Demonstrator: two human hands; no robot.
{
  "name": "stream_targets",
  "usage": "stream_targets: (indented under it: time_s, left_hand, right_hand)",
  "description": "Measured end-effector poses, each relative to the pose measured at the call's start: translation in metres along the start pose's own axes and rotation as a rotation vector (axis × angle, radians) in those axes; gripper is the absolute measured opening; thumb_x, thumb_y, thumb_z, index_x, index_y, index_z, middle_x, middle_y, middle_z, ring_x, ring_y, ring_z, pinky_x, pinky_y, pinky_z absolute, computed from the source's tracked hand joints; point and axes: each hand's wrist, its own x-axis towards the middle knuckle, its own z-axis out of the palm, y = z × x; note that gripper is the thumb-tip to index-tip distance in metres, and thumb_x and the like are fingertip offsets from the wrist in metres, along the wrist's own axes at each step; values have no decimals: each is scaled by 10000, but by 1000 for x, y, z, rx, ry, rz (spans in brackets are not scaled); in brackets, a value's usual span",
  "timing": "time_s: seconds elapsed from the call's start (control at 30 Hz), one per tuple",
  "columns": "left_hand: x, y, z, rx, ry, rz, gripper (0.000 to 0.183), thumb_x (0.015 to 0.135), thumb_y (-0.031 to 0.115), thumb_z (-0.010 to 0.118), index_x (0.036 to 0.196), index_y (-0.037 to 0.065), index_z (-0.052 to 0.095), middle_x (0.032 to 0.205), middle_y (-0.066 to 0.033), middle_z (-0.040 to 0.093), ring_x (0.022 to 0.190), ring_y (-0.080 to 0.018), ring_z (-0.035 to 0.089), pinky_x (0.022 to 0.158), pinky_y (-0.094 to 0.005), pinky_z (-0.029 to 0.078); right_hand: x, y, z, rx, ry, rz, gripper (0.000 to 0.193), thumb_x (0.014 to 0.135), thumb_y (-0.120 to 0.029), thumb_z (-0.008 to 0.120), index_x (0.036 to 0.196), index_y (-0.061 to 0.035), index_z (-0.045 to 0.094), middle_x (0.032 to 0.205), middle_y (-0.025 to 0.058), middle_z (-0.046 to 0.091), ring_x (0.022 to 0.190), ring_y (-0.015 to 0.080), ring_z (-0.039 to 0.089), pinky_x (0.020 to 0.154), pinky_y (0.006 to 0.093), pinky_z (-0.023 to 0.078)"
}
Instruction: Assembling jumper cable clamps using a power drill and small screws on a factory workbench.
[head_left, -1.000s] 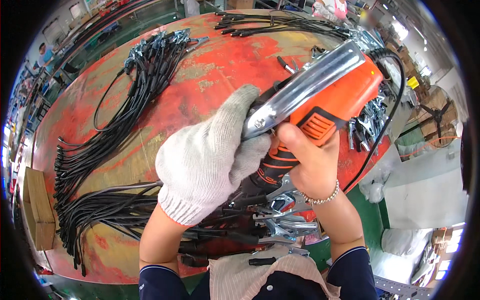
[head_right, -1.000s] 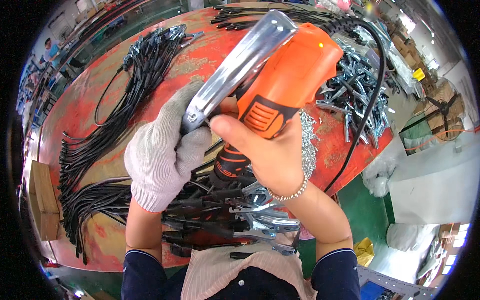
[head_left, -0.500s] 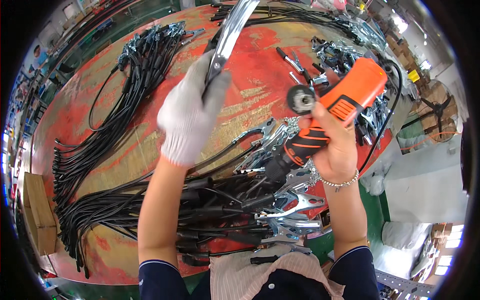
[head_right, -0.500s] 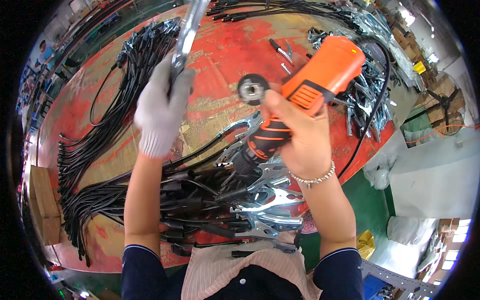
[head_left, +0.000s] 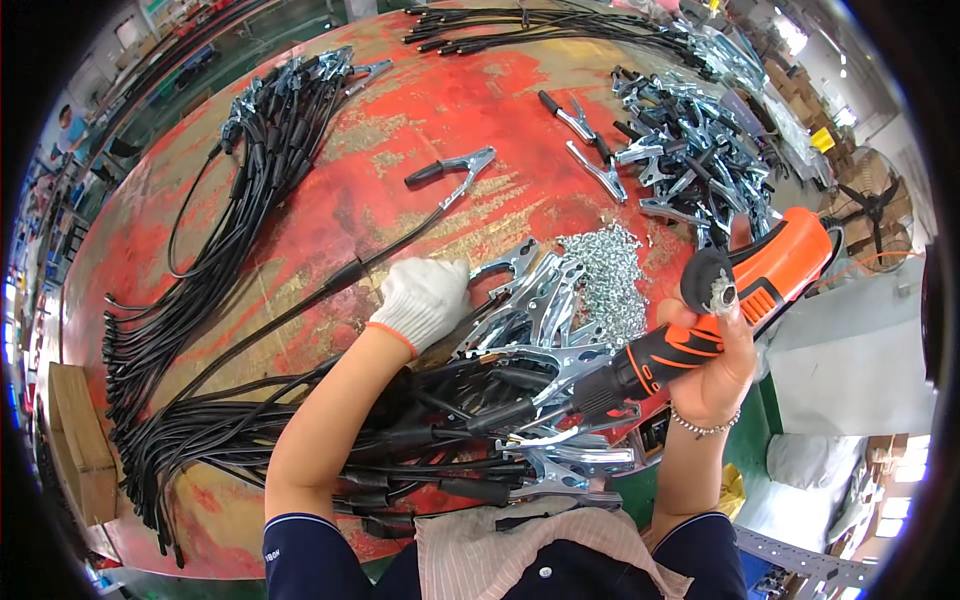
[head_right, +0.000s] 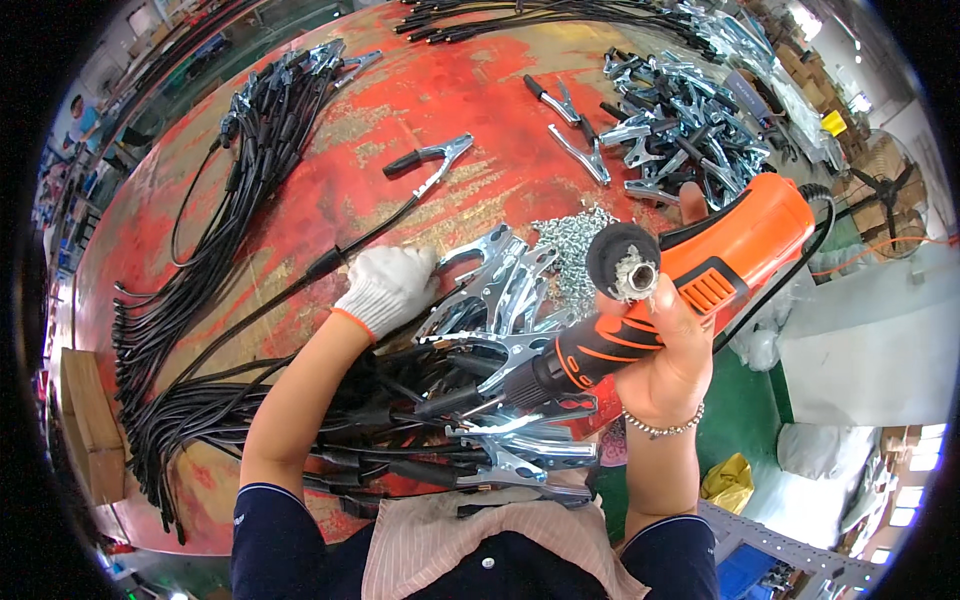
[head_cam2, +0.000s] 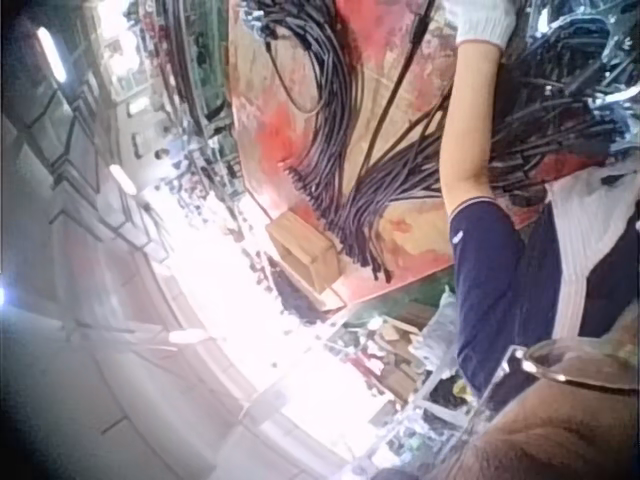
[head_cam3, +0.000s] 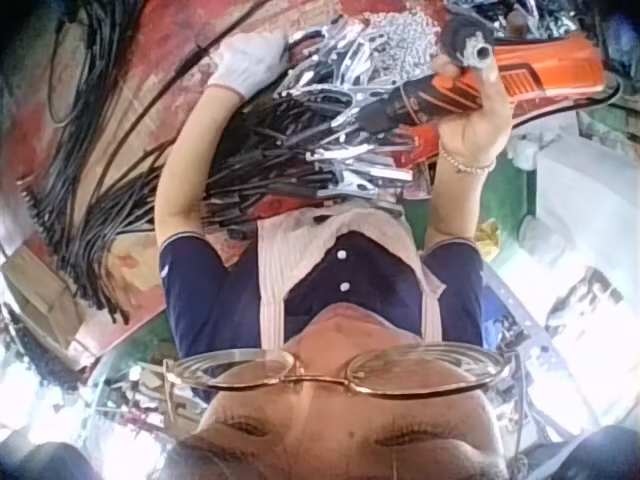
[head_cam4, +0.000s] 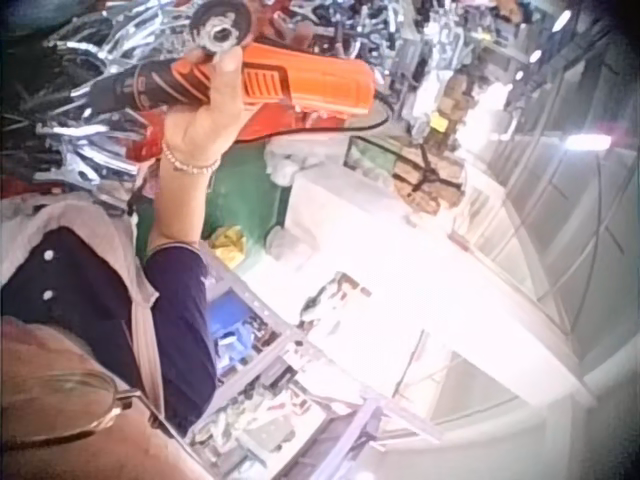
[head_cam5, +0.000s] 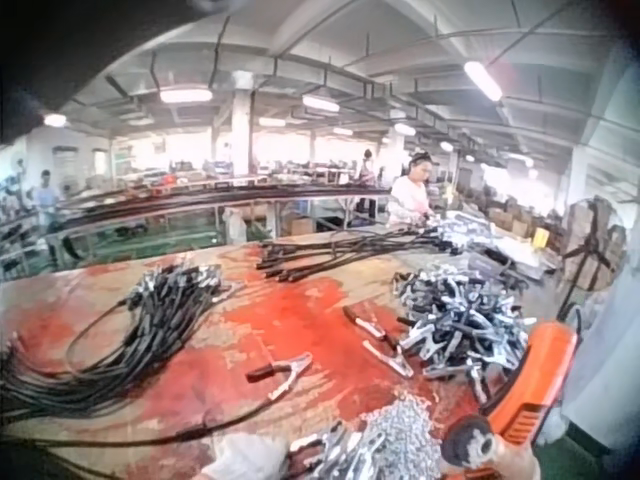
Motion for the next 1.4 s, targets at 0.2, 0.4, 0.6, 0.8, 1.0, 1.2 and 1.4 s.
stream_targets:
  time_s: [0.2, 0.4, 0.6, 0.8, 1.0, 1.2, 1.4]
  left_hand:
    - [-8, -12, -20, -794, -186, -93, 341, 886, 356, 555, 943, 23, 600, 719, -53, 612, 578, -142, 587, 541, -295, 476]
    - [-27, -16, -17, -1773, -420, -80, 348, 892, 249, 604, 1083, -23, 500, 847, -52, 586, 627, -80, 545, 531, -205, 428]
    - [-74, 6, -67, -1546, 147, -94, 212, 901, 158, 549, 1022, -13, 522, 905, -84, 631, 699, -81, 592, 608, -229, 475]
    - [-140, 41, -91, -1784, 423, -222, 452, 866, 69, 562, 1268, -30, 380, 879, -110, 638, 649, -114, 611, 554, -223, 501]
    - [-168, 20, -87, -2125, 436, -64, 640, 882, 149, 598, 1391, -23, 251, 930, -126, 652, 678, -124, 629, 550, -214, 500]
    - [-176, 16, -90, -2101, 381, 68, 661, 877, 185, 609, 1413, 14, 262, 903, -110, 653, 636, -111, 617, 529, -206, 476]
    - [-176, 19, -92, -2069, 289, 40, 640, 877, 172, 594, 1416, 31, 279, 874, -88, 641, 632, -93, 602, 529, -199, 452]
  right_hand:
    - [-6, -2, 3, 0, -7, 13, 653, 857, -94, 613, 1412, -74, 270, 1058, 83, 604, 873, 172, 624, 749, 363, 530]
    - [-14, -7, 4, -5, -23, 34, 484, 837, -110, 628, 1261, -22, 414, 1041, 102, 604, 853, 185, 628, 740, 364, 530]
    - [-8, 0, 35, -76, -66, 34, 594, 767, -53, 687, 1276, -14, 383, 905, 77, 585, 738, 181, 623, 624, 312, 539]
    - [17, 36, 78, -179, -180, 185, 713, 703, 122, 703, 1311, -50, 372, 921, 37, 603, 862, 150, 630, 759, 310, 534]
    - [21, 63, 107, -276, -283, 335, 699, 718, 69, 722, 1312, -66, 381, 887, 40, 632, 760, 128, 629, 694, 291, 534]
    - [18, 72, 113, -346, -376, 285, 641, 734, 27, 748, 1276, -15, 408, 918, 60, 657, 857, 132, 631, 797, 277, 506]
    - [16, 72, 109, -416, -407, 256, 641, 729, 21, 753, 1271, -35, 415, 900, 49, 642, 846, 110, 621, 744, 252, 513]
